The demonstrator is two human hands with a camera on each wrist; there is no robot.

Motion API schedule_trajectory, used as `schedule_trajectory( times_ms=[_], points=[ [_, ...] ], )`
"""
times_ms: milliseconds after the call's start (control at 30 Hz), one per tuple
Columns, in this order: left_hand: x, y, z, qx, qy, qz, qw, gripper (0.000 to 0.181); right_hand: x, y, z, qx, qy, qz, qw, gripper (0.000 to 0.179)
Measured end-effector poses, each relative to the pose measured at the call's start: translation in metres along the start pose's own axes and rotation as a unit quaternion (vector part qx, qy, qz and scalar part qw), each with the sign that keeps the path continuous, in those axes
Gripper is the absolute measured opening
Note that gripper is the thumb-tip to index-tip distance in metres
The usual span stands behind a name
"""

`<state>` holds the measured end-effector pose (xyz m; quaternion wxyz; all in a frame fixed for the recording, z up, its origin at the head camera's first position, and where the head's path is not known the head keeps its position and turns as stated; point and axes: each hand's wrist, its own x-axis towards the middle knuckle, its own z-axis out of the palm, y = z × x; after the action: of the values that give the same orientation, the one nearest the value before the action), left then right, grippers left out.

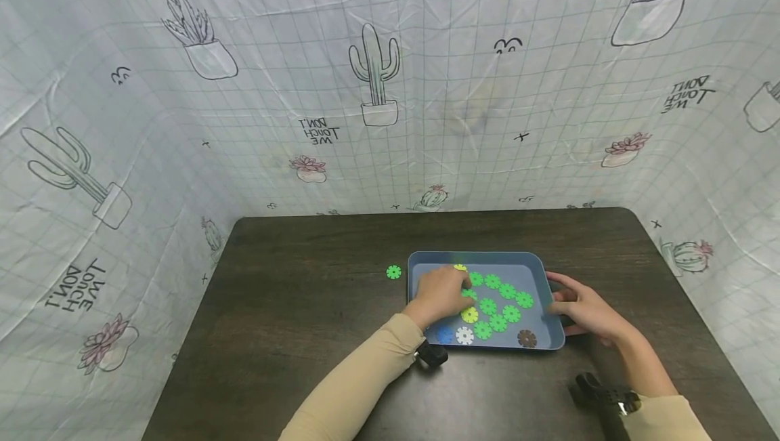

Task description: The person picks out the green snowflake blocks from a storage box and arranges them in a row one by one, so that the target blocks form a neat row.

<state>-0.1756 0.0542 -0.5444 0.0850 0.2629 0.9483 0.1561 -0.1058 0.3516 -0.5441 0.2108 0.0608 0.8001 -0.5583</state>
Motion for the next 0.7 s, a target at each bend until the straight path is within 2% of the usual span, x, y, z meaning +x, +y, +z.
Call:
schedule_trajectory(
  times_ms=[200,433,700],
  points=[
    [0.0021,0.0014,0.0016,-0.018,-0.007,-0.011,0.9997,0.024,0.0009,0.0032,-0.0013,0.007,-0.002,0.0,1.0,0.083],
    [0.0012,0.0009,0.0007,-0.038,-0.008,-0.013,0.9992,0.027,0.0016,0.0027,-0.0014,0.014,-0.007,-0.002,0.9999,0.083],
    [-0.0003,-0.0036,0.0023,-0.101,0.006,-0.016,0.9948,0.016,0.0012,0.0031,-0.0015,0.016,-0.009,-0.001,0.9998,0.084]
  ],
)
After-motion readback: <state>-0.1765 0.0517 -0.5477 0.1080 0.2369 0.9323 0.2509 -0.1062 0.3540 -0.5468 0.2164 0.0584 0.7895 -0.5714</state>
